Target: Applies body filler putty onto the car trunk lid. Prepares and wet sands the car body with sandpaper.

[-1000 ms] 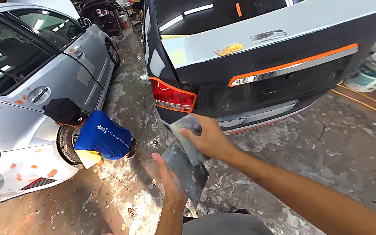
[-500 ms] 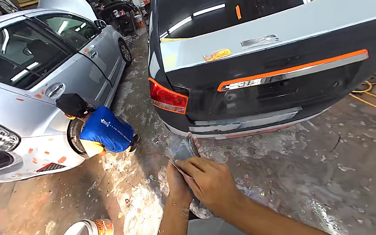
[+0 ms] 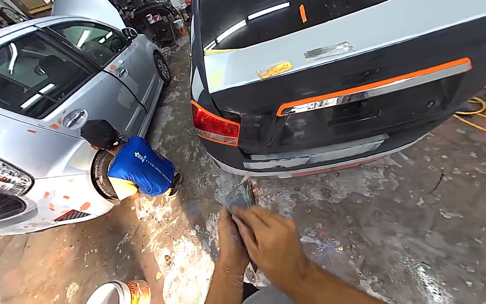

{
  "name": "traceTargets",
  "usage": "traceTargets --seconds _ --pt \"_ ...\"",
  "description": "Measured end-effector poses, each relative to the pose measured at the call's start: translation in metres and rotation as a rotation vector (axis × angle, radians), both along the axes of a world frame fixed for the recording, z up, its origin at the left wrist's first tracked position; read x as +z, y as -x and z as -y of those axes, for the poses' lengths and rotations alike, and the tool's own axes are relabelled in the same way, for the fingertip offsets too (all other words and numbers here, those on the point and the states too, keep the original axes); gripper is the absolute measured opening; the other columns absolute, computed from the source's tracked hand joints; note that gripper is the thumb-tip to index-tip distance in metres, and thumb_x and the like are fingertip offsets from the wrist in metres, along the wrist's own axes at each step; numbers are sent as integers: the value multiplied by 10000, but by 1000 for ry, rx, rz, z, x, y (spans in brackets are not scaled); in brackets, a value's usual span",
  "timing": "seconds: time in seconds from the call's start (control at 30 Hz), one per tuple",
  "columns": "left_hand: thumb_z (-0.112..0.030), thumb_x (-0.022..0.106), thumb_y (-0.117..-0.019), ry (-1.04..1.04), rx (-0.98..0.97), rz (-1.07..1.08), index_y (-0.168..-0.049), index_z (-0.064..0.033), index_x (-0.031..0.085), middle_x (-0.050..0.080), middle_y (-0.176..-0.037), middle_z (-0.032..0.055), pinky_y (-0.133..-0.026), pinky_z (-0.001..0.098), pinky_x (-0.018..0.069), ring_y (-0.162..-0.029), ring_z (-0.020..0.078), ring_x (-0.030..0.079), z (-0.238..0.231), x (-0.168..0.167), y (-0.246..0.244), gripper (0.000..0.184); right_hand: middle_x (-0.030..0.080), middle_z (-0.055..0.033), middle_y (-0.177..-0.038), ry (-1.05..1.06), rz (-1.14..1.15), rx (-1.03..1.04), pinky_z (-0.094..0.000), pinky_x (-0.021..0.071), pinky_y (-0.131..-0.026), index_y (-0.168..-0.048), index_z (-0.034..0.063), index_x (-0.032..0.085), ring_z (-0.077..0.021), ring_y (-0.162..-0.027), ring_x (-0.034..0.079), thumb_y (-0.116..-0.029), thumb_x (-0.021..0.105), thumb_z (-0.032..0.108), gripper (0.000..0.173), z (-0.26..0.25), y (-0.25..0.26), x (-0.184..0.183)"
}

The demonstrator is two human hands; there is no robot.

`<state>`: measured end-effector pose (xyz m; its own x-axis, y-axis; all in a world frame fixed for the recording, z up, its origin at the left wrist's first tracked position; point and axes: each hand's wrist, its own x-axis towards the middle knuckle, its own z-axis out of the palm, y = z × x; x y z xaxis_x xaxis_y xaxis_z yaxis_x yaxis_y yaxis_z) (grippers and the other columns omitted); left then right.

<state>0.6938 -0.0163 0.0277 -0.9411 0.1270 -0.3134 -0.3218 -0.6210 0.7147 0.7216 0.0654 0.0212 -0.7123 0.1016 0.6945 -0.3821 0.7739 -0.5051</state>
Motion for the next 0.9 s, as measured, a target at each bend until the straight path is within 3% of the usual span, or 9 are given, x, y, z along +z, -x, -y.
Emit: traceTargets --seconds 0.07,0.17,0.23,0.3,0.43,0.57,0.73,0.83,0.9 --pt "-390 82 -1096 -18 3 -6 -1237 -71 587 725 -1064 95 -769 304 604 -938 162 720 1 -2 -2 614 705 -9 -791 -3 14 8 -282 556 -535 -1014 133 788 -134 -658 679 -983 605 219 204 0 -5 1" --pt "-349 107 -1112 32 19 22 -1011 -108 611 699 -804 30 -680 279 604 -755 100 702 -6 6 -10 568 720 -13 -821 36 49 -27 -341 578 -534 -1009 122 792 -153 -661 695 -970 622 233 206 -6 11 5" --pt "-370 93 -1103 26 -10 17 -1047 -103 628 722 -848 48 -684 285 609 -780 115 715 -1 3 -12 600 724 -8 -826 63 53 12 -328 582 -549 -1008 128 786 -143 -675 697 -985 615 249 211 -5 0 5" --pt "-396 66 -1087 -11 -69 1 -1240 -85 598 724 -1068 90 -778 311 599 -936 161 714 7 -4 -13 635 711 0 -803 62 43 62 -288 560 -547 -1014 143 788 -125 -668 682 -994 606 253 214 -1 -18 3" --pt "-353 112 -1112 28 11 28 -980 -100 615 700 -772 35 -655 288 609 -721 106 705 -4 5 -23 579 716 -3 -803 66 63 -36 -335 575 -536 -993 130 792 -145 -655 690 -978 617 261 219 -4 -6 9" --pt "-416 88 -1095 12 18 -73 -1228 -84 618 738 -1076 97 -803 325 606 -984 174 723 0 1 -23 639 704 2 -782 36 70 -16 -307 552 -515 -1006 163 795 -136 -639 677 -977 606 265 217 -2 -31 4" --pt "-374 124 -1105 34 27 -148 -1258 -107 616 731 -1049 45 -836 294 604 -984 108 708 -11 -3 -34 580 731 -21 -864 63 161 -65 -395 583 -556 -1027 136 788 -182 -699 709 -981 625 249 204 -19 -9 6" --pt "-430 76 -1079 -11 -15 -172 -1390 -93 565 685 -1253 106 -894 360 576 -1107 200 679 -2 -10 -29 670 700 -3 -787 44 140 -47 -349 553 -504 -1003 173 795 -159 -635 678 -976 603 280 221 -8 -34 2" --pt "-431 85 -1093 31 44 -148 -1322 -90 595 712 -1194 103 -852 343 592 -1061 190 701 -5 -8 -29 655 698 -1 -773 28 150 -80 -357 549 -488 -987 178 796 -164 -623 681 -961 612 268 206 -6 -29 0"
